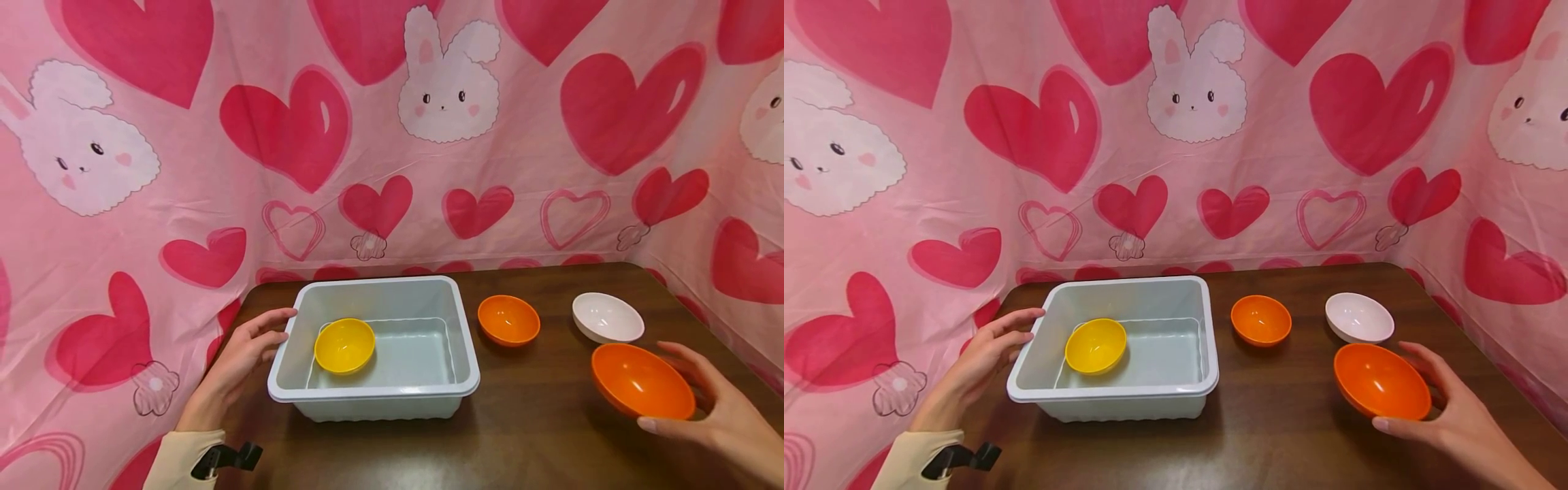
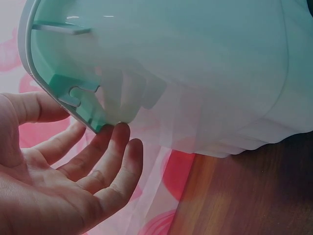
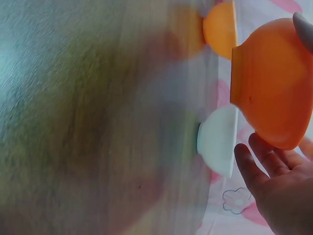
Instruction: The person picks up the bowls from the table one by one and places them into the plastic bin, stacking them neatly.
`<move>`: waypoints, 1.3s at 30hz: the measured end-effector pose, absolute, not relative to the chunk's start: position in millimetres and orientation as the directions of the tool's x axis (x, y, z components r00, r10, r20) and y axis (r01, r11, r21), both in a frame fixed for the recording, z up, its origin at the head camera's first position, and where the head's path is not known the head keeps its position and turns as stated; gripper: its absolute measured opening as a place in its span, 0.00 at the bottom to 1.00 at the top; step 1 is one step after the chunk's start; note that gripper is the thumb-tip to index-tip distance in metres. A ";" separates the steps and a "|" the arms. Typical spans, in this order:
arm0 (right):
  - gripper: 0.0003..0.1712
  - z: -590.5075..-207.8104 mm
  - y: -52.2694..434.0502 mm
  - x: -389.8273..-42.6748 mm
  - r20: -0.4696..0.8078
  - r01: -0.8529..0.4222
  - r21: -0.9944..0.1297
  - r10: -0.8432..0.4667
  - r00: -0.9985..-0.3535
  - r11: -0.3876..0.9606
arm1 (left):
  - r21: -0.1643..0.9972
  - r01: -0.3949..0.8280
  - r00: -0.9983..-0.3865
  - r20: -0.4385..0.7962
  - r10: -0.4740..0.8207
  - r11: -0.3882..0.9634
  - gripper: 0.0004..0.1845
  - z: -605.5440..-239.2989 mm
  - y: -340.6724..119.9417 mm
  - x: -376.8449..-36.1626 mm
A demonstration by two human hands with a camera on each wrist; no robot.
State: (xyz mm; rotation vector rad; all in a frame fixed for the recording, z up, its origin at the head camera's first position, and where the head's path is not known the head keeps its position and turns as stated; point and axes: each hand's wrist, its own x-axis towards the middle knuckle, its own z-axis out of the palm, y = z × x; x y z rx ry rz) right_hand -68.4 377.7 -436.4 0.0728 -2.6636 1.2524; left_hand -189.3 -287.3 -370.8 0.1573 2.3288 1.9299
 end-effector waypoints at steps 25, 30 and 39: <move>0.60 -412.0 350.0 -78.3 0.204 -0.164 -0.727 -0.018 -0.979 0.667 | 0.984 0.012 -0.987 -0.017 0.160 0.180 0.27 -371.1 -288.2 -187.7; 0.60 -406.4 343.4 -81.1 0.196 -0.162 -0.721 -0.026 -0.980 0.674 | 0.983 0.020 -0.987 -0.009 0.158 0.180 0.27 -371.6 -288.0 -188.0; 0.59 -395.7 333.7 -86.1 0.260 -0.251 -0.730 -0.082 -0.962 0.636 | 0.984 0.029 -0.987 0.000 0.161 0.178 0.26 -371.1 -287.5 -187.8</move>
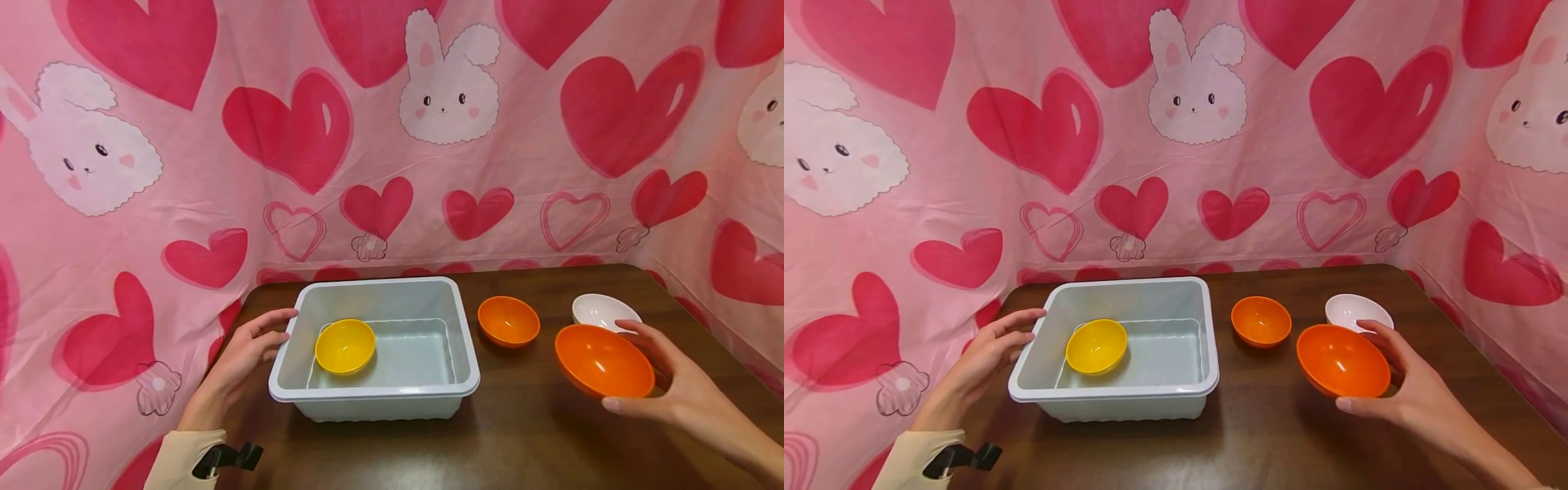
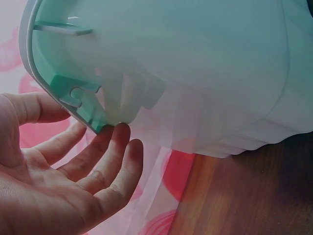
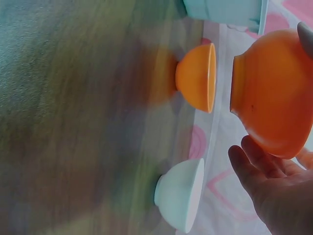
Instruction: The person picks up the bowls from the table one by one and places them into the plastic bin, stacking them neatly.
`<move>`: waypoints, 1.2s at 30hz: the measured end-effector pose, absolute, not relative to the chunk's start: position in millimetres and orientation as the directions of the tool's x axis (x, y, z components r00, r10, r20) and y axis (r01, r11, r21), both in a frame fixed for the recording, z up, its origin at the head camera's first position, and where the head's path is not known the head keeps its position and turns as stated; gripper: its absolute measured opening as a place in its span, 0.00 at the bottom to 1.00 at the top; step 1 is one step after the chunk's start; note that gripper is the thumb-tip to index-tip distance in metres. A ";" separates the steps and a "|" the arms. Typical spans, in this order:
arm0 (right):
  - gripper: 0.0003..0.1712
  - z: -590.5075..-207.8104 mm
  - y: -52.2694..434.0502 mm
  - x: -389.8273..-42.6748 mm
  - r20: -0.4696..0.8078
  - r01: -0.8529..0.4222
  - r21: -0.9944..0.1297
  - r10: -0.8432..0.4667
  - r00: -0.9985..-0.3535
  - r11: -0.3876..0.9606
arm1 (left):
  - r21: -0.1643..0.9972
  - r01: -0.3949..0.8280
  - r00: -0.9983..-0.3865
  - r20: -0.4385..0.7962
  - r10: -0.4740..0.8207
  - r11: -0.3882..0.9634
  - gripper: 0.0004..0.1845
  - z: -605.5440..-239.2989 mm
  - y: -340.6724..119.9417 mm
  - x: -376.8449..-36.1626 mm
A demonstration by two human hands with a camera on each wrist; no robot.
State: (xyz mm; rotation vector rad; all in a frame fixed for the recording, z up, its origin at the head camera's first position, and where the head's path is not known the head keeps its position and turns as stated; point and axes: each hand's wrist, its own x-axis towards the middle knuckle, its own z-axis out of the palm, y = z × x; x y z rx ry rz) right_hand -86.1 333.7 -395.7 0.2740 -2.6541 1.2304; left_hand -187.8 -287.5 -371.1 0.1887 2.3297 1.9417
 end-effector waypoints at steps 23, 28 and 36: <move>0.61 -358.4 295.4 -101.1 0.308 -0.360 -0.751 -0.188 -0.932 0.553 | 0.983 0.005 -0.987 -0.025 0.160 0.186 0.27 -369.3 -288.6 -192.0; 0.61 -355.1 290.8 -104.9 0.318 -0.371 -0.754 -0.194 -0.928 0.542 | 0.984 0.015 -0.987 -0.014 0.161 0.180 0.26 -369.9 -288.5 -192.2; 0.57 -351.9 286.6 -110.9 0.295 -0.341 -0.744 -0.175 -0.939 0.575 | 0.984 0.020 -0.987 -0.010 0.161 0.178 0.26 -370.3 -288.8 -192.2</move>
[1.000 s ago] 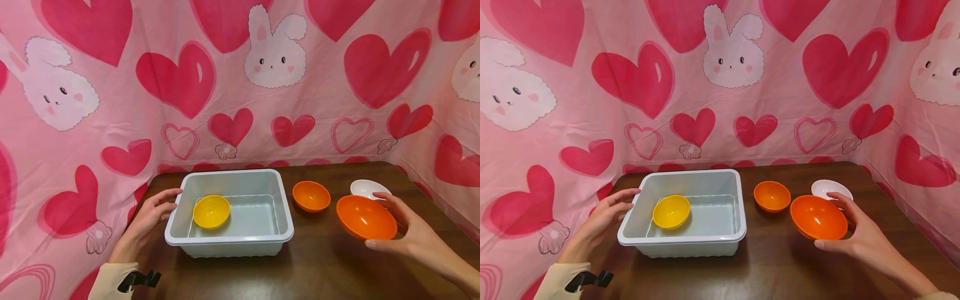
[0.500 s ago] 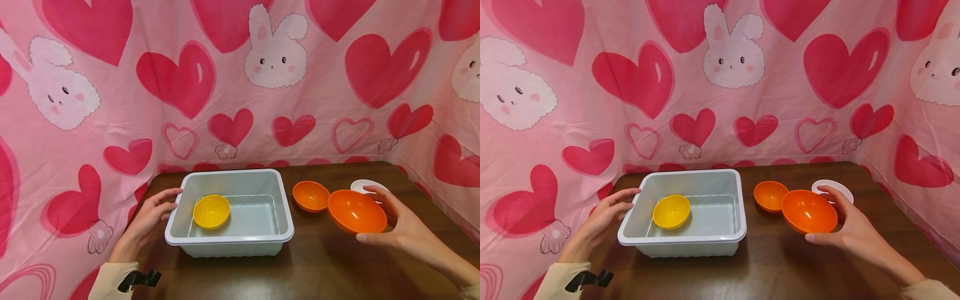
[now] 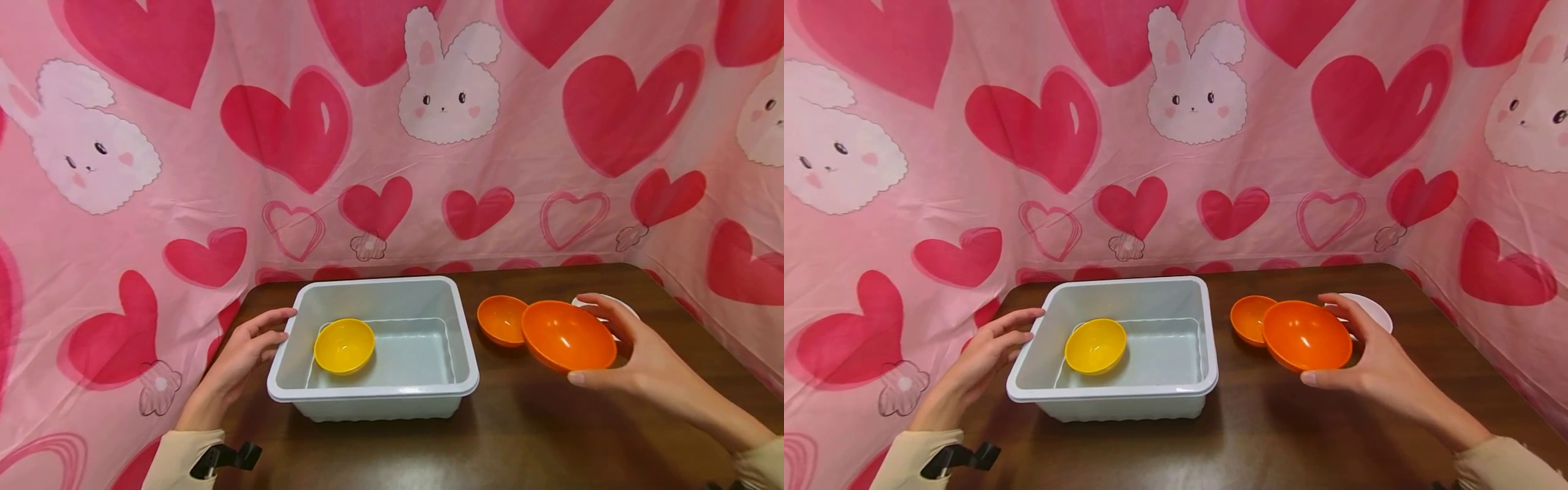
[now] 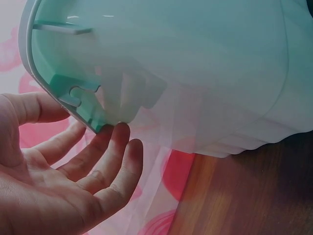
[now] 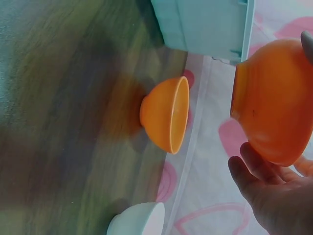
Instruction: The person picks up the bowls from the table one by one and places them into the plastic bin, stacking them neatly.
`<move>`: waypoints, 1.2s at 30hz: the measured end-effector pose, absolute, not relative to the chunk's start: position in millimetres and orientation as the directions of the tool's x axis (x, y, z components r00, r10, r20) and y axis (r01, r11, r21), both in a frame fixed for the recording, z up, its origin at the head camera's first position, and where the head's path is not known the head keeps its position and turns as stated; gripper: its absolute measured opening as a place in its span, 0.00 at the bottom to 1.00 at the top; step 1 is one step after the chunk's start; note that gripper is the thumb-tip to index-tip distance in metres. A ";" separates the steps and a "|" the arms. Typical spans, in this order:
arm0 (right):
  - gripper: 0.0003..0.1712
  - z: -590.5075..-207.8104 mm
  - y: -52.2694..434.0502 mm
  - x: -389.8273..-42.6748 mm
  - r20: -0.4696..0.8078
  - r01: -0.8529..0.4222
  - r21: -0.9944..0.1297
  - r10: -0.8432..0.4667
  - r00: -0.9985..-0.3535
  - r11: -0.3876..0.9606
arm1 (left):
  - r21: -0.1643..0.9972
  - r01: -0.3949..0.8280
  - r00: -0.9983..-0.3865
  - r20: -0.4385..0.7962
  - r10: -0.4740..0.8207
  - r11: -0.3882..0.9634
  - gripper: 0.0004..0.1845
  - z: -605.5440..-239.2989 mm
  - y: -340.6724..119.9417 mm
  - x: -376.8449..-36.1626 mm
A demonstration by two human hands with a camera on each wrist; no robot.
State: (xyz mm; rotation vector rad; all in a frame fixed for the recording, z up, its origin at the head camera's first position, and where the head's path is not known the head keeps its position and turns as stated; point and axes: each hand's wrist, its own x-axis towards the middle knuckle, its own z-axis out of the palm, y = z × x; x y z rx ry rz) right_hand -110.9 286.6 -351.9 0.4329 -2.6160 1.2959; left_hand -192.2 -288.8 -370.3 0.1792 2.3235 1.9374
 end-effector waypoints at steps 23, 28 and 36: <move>0.57 -333.2 250.8 -132.6 0.259 -0.354 -0.772 -0.247 -0.934 0.528 | 0.985 0.016 -0.985 -0.015 0.173 0.174 0.26 -369.2 -288.8 -192.1; 0.57 -326.7 241.1 -137.2 0.267 -0.372 -0.774 -0.269 -0.925 0.512 | 0.984 0.020 -0.985 -0.010 0.172 0.176 0.26 -369.0 -289.2 -192.2; 0.57 -322.4 226.8 -144.0 0.267 -0.380 -0.786 -0.287 -0.920 0.488 | 0.985 0.015 -0.986 -0.014 0.168 0.172 0.26 -368.4 -288.7 -192.3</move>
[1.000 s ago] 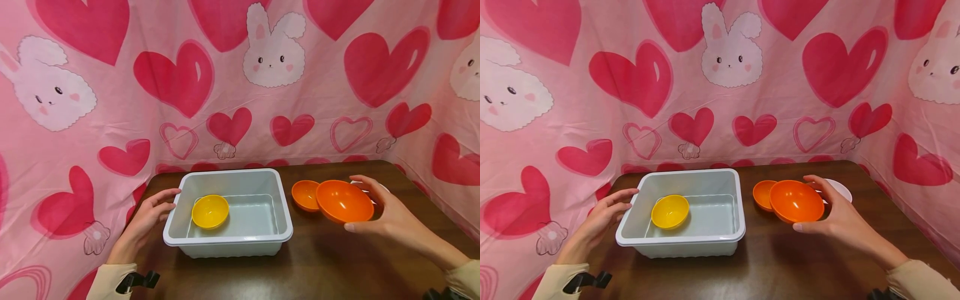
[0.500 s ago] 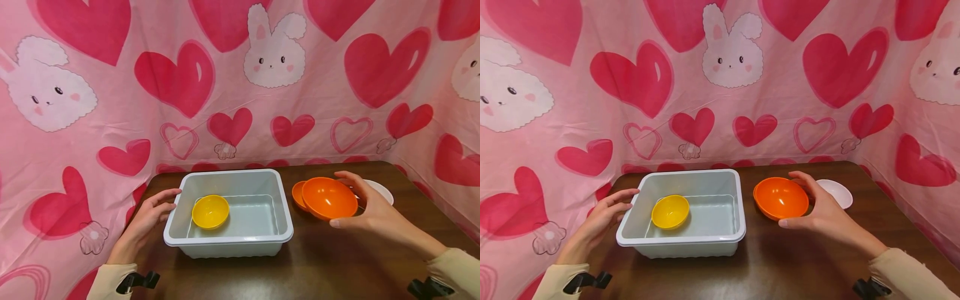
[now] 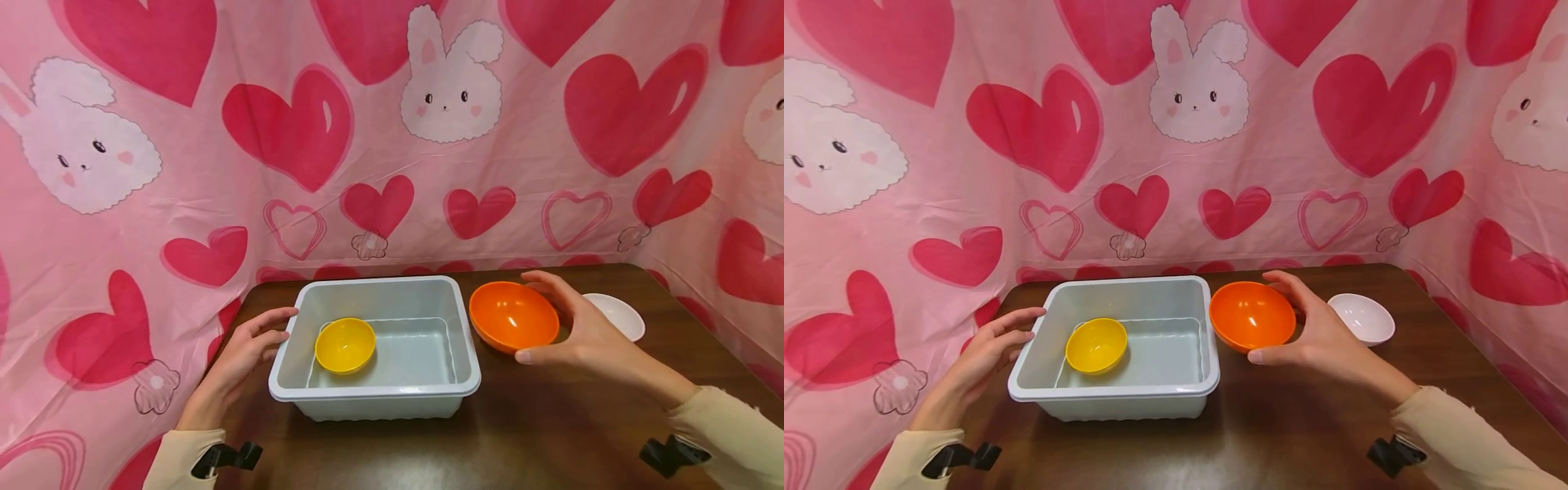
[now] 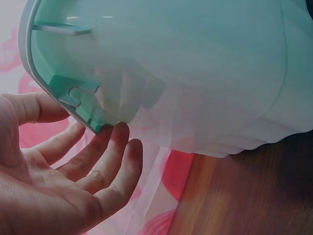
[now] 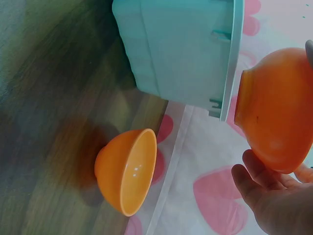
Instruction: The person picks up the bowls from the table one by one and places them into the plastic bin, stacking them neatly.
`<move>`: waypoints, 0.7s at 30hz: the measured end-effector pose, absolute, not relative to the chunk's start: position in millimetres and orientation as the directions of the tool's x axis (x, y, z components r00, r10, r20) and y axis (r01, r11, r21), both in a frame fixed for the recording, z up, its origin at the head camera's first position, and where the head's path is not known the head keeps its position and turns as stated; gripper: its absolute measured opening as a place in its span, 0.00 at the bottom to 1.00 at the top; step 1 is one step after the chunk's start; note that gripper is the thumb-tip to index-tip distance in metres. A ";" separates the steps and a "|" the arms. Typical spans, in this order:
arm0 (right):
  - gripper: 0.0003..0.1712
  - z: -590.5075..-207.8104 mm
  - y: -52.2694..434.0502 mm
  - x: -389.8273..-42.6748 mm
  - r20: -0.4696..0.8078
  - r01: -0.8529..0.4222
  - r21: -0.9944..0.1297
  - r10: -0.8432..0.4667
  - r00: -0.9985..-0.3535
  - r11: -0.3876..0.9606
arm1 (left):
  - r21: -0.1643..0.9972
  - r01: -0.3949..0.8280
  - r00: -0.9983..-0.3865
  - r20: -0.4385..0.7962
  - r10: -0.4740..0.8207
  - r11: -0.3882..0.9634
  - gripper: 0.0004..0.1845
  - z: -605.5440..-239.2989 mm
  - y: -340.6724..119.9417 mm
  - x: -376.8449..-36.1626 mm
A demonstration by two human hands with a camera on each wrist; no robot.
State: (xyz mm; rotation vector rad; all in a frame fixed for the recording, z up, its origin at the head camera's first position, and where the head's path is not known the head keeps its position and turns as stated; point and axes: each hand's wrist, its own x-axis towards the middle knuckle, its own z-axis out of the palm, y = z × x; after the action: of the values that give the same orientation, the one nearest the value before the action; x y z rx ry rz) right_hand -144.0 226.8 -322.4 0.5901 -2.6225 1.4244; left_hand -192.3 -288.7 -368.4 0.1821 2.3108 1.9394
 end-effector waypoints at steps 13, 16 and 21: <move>0.55 -312.5 199.7 -159.4 0.226 -0.364 -0.800 -0.322 -0.919 0.477 | 0.985 -0.003 -0.987 -0.031 0.157 0.172 0.27 -368.3 -288.5 -192.4; 0.55 -310.9 192.3 -163.5 0.228 -0.371 -0.799 -0.333 -0.915 0.474 | 0.985 -0.004 -0.987 -0.031 0.155 0.170 0.27 -368.4 -288.6 -192.4; 0.55 -309.6 182.1 -170.9 0.225 -0.378 -0.800 -0.351 -0.909 0.467 | 0.986 0.004 -0.987 -0.023 0.161 0.168 0.27 -368.9 -289.1 -192.8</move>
State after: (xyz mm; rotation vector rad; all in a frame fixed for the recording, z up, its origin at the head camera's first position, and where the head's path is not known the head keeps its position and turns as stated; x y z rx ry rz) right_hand -170.9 182.1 -309.6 0.6627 -2.6658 1.4648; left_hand -192.8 -289.1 -368.9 0.1642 2.3045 1.9442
